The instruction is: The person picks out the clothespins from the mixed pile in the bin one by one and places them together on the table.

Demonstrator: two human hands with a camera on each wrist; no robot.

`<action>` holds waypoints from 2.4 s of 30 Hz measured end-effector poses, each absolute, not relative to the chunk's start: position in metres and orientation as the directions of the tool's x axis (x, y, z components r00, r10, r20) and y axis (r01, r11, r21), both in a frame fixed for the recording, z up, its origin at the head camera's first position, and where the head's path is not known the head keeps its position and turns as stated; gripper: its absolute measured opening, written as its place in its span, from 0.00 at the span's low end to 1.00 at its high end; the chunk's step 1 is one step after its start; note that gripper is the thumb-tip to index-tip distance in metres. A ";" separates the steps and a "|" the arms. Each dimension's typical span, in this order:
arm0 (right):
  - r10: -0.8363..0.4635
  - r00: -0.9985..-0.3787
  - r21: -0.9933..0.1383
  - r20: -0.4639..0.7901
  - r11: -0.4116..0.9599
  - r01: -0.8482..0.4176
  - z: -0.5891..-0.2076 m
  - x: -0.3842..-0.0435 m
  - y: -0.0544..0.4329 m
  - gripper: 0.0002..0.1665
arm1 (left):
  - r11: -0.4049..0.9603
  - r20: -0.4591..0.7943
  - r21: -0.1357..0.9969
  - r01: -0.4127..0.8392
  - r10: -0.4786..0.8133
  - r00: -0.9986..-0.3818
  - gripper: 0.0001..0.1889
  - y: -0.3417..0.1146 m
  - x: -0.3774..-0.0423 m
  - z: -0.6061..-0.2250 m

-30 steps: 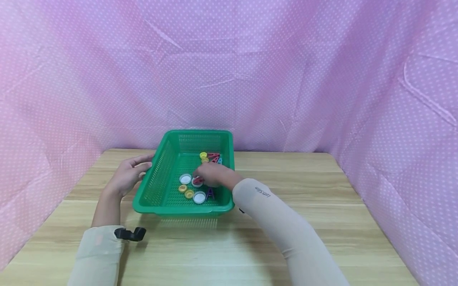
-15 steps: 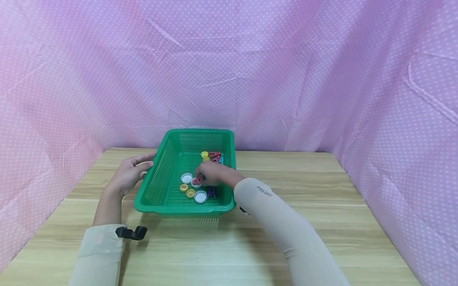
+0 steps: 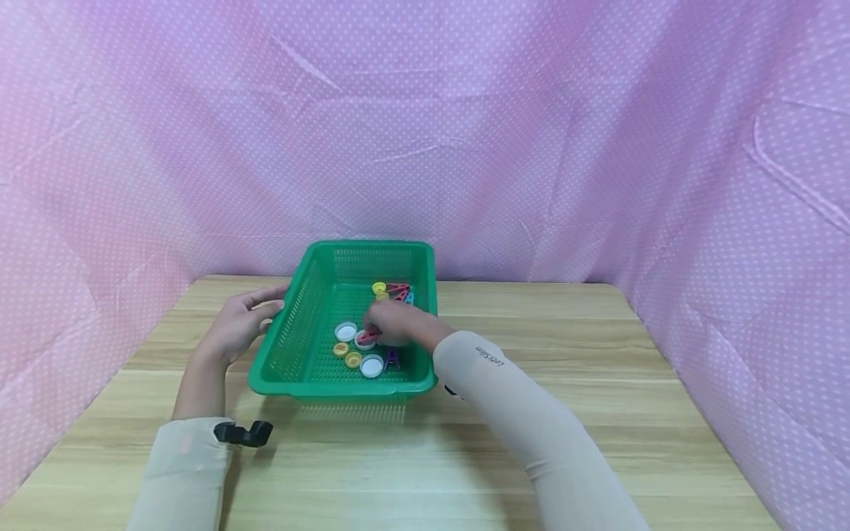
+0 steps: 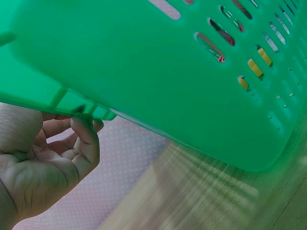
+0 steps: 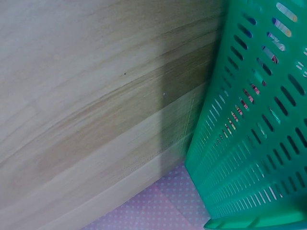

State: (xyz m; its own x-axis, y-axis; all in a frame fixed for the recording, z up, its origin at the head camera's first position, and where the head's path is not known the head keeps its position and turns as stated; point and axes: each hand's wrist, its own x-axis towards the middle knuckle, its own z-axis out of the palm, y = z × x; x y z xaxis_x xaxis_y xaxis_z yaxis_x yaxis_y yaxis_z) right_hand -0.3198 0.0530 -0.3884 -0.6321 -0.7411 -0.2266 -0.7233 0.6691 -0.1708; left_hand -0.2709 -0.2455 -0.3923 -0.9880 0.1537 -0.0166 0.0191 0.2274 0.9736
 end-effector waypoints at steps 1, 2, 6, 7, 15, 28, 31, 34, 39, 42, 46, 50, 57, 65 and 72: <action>-0.741 -0.630 -0.172 -0.230 0.669 -0.724 -0.389 -0.320 0.053 0.17 | 0.229 -0.017 0.973 0.019 0.154 -0.988 0.26 -0.245 -0.271 -0.392; -0.743 -0.628 -0.173 -0.231 0.666 -0.725 -0.389 -0.320 0.052 0.17 | 0.231 -0.018 0.973 0.018 0.153 -0.988 0.26 -0.246 -0.271 -0.392; -0.748 -0.622 -0.173 -0.229 0.661 -0.731 -0.388 -0.319 0.051 0.15 | 0.232 -0.019 0.973 0.016 0.146 -0.989 0.26 -0.247 -0.271 -0.393; -0.751 -0.621 -0.174 -0.226 0.658 -0.732 -0.388 -0.318 0.050 0.15 | 0.231 -0.018 0.973 0.016 0.143 -0.989 0.26 -0.248 -0.270 -0.393; -0.768 -0.611 -0.193 -0.192 0.640 -0.744 -0.385 -0.316 0.049 0.11 | 0.215 0.010 0.976 0.043 0.148 -0.989 0.26 -0.250 -0.268 -0.395; -0.796 -0.599 -0.250 -0.086 0.599 -0.761 -0.380 -0.318 0.057 0.11 | 0.215 -0.011 0.976 0.023 0.157 -0.988 0.26 -0.246 -0.270 -0.394; -0.790 -0.610 -0.265 -0.061 0.602 -0.753 -0.375 -0.319 0.060 0.11 | 0.215 -0.015 0.976 0.019 0.156 -0.988 0.27 -0.246 -0.270 -0.394; -0.780 -0.625 -0.273 -0.034 0.609 -0.745 -0.369 -0.320 0.064 0.10 | 0.214 -0.017 0.977 0.018 0.159 -0.987 0.27 -0.246 -0.270 -0.395; -0.771 -0.636 -0.260 0.012 0.612 -0.747 -0.359 -0.322 0.072 0.09 | 0.209 -0.018 0.978 0.015 0.155 -0.988 0.27 -0.246 -0.270 -0.396; -0.756 -0.654 -0.264 0.027 0.625 -0.734 -0.353 -0.323 0.078 0.13 | 0.204 -0.018 0.979 0.012 0.146 -0.989 0.26 -0.245 -0.270 -0.396; -0.729 -0.682 -0.269 0.059 0.647 -0.714 -0.345 -0.324 0.088 0.16 | 0.202 -0.015 0.979 0.014 0.145 -0.989 0.26 -0.245 -0.270 -0.396; -0.696 -0.710 -0.301 0.101 0.659 -0.689 -0.338 -0.328 0.101 0.16 | 0.204 -0.014 0.979 0.017 0.147 -0.989 0.26 -0.245 -0.271 -0.396; -0.617 -0.775 -0.361 0.139 0.697 -0.619 -0.331 -0.333 0.131 0.17 | 0.205 -0.019 0.979 0.013 0.153 -0.988 0.27 -0.246 -0.270 -0.396; -0.525 -0.822 -0.436 0.220 0.701 -0.564 -0.334 -0.337 0.171 0.13 | 0.203 -0.005 0.979 0.029 0.164 -0.986 0.26 -0.246 -0.271 -0.396; -0.433 -0.864 -0.431 0.255 0.749 -0.503 -0.348 -0.341 0.214 0.14 | 0.200 -0.002 0.979 0.030 0.162 -0.987 0.26 -0.246 -0.270 -0.395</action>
State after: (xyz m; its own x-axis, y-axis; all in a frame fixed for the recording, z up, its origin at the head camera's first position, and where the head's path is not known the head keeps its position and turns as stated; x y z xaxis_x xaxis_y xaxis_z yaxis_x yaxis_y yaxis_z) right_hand -0.3407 0.2136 -0.3480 -0.8645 -0.4334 0.2546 -0.5026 0.7495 -0.4309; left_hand -0.2698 -0.2457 -0.3952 -0.9869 0.1616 -0.0023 0.0304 0.1997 0.9794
